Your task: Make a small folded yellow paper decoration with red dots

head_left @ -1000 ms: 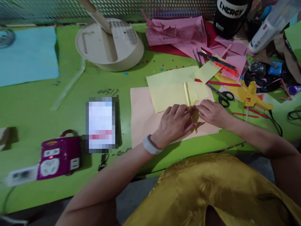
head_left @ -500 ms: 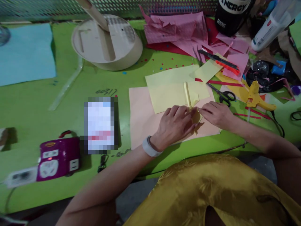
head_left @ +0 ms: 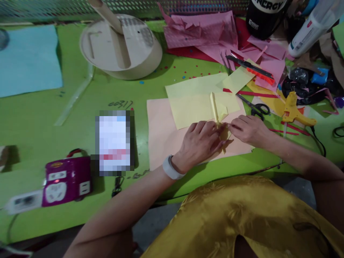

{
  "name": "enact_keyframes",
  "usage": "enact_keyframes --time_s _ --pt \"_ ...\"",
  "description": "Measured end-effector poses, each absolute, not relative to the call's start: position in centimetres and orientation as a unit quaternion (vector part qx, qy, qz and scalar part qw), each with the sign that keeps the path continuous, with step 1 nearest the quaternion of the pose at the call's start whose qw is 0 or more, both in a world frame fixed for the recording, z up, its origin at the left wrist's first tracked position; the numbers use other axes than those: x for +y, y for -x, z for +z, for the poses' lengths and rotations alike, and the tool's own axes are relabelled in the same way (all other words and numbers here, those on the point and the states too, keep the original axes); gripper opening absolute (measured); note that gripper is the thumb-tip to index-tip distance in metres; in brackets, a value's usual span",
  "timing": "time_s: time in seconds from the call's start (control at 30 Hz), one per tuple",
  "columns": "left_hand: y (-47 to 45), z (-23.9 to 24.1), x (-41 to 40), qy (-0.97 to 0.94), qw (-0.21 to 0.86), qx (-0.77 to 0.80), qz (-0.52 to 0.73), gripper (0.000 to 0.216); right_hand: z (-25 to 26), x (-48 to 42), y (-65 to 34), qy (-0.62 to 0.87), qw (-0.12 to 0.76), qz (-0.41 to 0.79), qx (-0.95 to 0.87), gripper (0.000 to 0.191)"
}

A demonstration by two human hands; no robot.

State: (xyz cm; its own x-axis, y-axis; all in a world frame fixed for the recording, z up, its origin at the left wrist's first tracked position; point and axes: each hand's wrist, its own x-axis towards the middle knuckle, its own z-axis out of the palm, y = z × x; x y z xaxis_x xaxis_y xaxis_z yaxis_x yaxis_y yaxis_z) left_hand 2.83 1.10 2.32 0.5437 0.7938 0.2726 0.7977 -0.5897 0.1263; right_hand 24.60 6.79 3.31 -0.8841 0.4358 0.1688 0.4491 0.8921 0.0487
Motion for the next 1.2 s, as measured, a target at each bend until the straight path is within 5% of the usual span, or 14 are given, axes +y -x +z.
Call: enact_keyframes --time_s 0.33,0.5,1.2 --pt "-3.0 2.7 1.2 0.876 -0.011 -0.467 -0.124 0.044 3.1 6.5 -24.3 0.368 0.161 0.158 -0.902 0.024" --pt "-3.1 2.7 1.3 0.884 0.027 -0.450 -0.125 0.042 4.1 6.9 -23.7 0.480 0.106 0.326 -0.808 0.022" --pt "-3.0 2.4 1.2 0.886 0.034 -0.442 -0.138 0.038 5.0 8.1 -23.3 0.521 0.015 0.456 -0.721 0.026"
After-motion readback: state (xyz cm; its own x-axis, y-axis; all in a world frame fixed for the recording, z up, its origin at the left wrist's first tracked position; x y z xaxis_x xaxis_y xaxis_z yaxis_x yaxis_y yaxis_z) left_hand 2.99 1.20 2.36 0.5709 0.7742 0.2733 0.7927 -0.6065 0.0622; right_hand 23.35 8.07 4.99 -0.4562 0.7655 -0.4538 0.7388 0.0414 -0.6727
